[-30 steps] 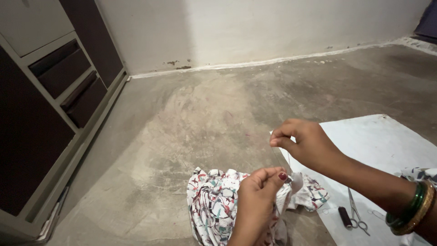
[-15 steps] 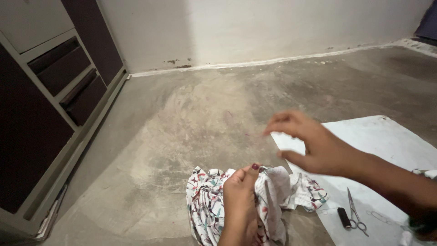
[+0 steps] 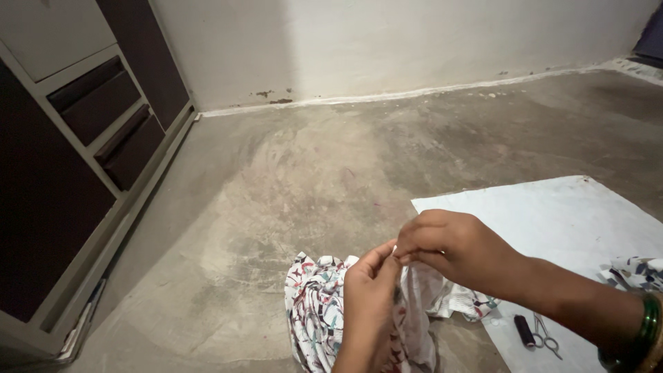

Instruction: The person sits on the floor hand-sewing the edge of a white garment with a needle and thread, repeatedly pushing the needle through the fabric and pulling it taut. They then pick up scissors to trim the thread and hold the sewn edge open with both hands.

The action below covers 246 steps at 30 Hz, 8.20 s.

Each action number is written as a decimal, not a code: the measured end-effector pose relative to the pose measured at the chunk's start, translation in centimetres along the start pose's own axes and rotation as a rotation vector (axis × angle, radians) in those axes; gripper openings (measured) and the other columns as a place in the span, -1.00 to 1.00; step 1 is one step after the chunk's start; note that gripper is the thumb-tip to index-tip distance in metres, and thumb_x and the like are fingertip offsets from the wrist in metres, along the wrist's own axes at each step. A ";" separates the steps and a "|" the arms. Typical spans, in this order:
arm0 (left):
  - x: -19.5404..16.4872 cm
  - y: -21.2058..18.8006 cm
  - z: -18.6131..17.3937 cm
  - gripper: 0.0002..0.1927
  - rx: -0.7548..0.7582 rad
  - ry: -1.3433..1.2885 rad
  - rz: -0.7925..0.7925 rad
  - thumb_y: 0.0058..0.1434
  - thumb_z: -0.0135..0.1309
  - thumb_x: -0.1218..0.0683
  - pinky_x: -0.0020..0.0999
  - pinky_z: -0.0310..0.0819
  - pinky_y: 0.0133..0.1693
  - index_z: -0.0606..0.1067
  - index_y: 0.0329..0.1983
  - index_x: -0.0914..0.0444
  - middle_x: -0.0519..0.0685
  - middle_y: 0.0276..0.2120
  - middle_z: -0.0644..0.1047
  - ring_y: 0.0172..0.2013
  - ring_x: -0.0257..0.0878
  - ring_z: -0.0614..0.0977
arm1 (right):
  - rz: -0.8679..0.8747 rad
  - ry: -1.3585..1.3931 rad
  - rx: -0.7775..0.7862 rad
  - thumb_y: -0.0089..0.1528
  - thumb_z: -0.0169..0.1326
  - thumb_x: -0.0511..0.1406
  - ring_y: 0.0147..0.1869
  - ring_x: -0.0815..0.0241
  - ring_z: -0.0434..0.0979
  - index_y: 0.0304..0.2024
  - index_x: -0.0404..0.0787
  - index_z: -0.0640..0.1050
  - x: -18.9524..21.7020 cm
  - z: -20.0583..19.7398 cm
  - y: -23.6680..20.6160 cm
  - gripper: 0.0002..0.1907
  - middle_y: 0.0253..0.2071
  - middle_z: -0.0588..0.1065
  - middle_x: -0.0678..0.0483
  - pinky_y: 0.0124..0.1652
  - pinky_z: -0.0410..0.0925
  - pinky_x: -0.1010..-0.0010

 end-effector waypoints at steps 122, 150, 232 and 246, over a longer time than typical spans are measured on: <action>-0.9 0.3 -2.6 -0.83 -0.361 0.361 0.220 0.14 0.15 0.24 -0.54 0.40 -0.41 0.68 -0.22 0.33 -0.13 -0.47 0.63 -0.49 -0.45 0.51 | 0.735 1.011 0.079 0.41 -0.11 -0.15 -0.32 0.23 0.49 -0.38 -0.22 0.51 -8.1 2.9 -0.8 -0.63 -0.36 0.54 0.01 -0.26 0.42 0.41; -0.9 0.8 -1.6 -0.80 -0.229 0.200 0.253 0.18 0.25 0.21 -0.57 0.41 -0.41 0.65 -0.14 0.38 -0.10 -0.42 0.64 -0.46 -0.46 0.53 | 0.641 0.772 0.111 0.36 -0.07 -0.13 -0.47 0.28 0.46 -0.42 -0.28 0.57 -5.3 0.1 0.1 -0.59 -0.57 0.54 0.07 -0.41 0.30 0.45; 17.6 6.8 -10.2 -0.83 -0.032 0.289 -0.076 0.23 0.21 0.27 -0.59 0.26 -0.41 0.57 -0.12 0.39 -0.11 -0.41 0.51 -0.44 -0.47 0.42 | 1.538 0.778 -0.336 0.19 0.16 -0.33 0.01 0.17 0.60 0.24 -0.27 0.42 -24.7 13.1 -24.2 -0.45 -0.02 0.55 -0.04 -0.02 0.50 0.37; 13.7 6.2 -6.8 -0.87 0.042 0.308 -0.020 0.27 0.17 0.23 -0.63 0.33 -0.36 0.56 -0.14 0.36 -0.19 -0.38 0.55 -0.42 -0.53 0.45 | 1.437 -0.001 -0.301 0.21 0.14 -0.32 -0.09 0.15 0.58 0.00 -0.16 0.63 -25.4 8.5 -25.5 -0.71 -0.11 0.60 -0.02 -0.11 0.44 0.32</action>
Point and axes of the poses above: each hand's wrist, its own y-axis towards the middle knuckle, its own z-axis out of the palm, x = y × z, the point moved 9 cm from there along y, towards the middle knuckle
